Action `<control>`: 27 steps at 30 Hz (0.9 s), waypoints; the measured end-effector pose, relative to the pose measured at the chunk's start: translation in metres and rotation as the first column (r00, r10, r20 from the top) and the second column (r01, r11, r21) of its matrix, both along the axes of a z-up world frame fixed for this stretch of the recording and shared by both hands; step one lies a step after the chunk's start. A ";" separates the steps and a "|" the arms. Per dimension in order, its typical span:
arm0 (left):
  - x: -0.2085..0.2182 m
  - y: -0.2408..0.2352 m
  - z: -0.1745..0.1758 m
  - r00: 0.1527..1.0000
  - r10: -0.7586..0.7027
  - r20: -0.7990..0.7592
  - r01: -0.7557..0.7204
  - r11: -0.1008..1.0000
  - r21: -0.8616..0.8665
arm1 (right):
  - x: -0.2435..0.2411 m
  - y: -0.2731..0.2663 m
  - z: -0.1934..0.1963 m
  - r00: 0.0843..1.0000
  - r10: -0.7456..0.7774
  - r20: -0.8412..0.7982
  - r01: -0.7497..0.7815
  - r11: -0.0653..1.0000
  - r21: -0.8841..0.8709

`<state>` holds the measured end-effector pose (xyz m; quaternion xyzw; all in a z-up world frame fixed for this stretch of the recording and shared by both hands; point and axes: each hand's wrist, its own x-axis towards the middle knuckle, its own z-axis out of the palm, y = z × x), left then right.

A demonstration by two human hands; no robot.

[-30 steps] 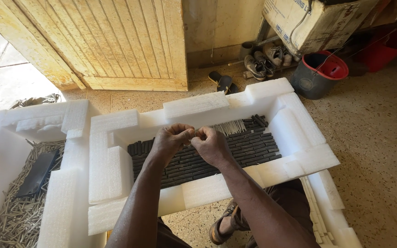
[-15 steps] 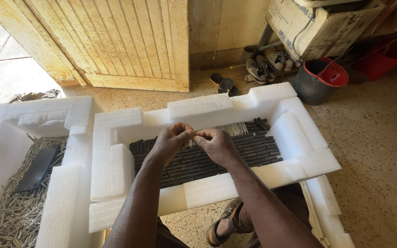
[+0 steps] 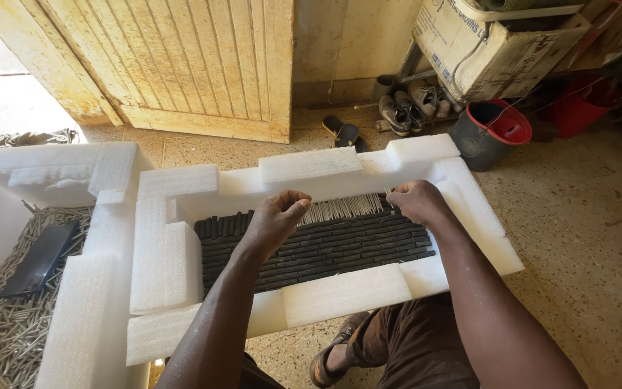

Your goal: The person sits on the floor and assembles matches by hand. They pick up matchsticks and match heads from a foam-lined container and press them together to form complete matches, placing the finished items into a second foam-lined container.

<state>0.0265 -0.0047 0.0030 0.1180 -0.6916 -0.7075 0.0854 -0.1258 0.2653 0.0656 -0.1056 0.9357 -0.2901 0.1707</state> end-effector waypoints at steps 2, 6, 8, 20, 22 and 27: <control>-0.001 0.002 0.003 1.000 0.006 -0.002 -0.006 1.000 0.010 | -0.007 -0.001 -0.006 1.000 0.010 0.006 -0.010 1.000 0.026; -0.003 0.002 0.002 1.000 0.005 -0.004 -0.005 1.000 -0.016 | -0.041 -0.002 -0.050 1.000 0.009 0.007 -0.010 0.995 0.098; -0.002 0.001 0.003 1.000 0.008 -0.003 -0.008 1.000 -0.015 | -0.061 -0.003 -0.073 0.999 0.036 0.000 -0.036 0.990 0.139; -0.004 -0.002 0.008 0.999 0.015 -0.029 -0.016 0.999 -0.050 | -0.006 -0.070 -0.014 0.990 -0.093 0.107 0.014 0.813 0.582; -0.006 -0.002 0.007 0.999 0.016 -0.034 -0.018 0.998 -0.060 | -0.017 -0.067 -0.033 0.979 -0.202 0.037 0.114 0.682 0.722; -0.007 -0.002 0.006 0.999 0.000 -0.053 -0.003 0.998 -0.061 | -0.025 -0.036 -0.038 0.998 0.006 0.069 -0.029 0.940 0.340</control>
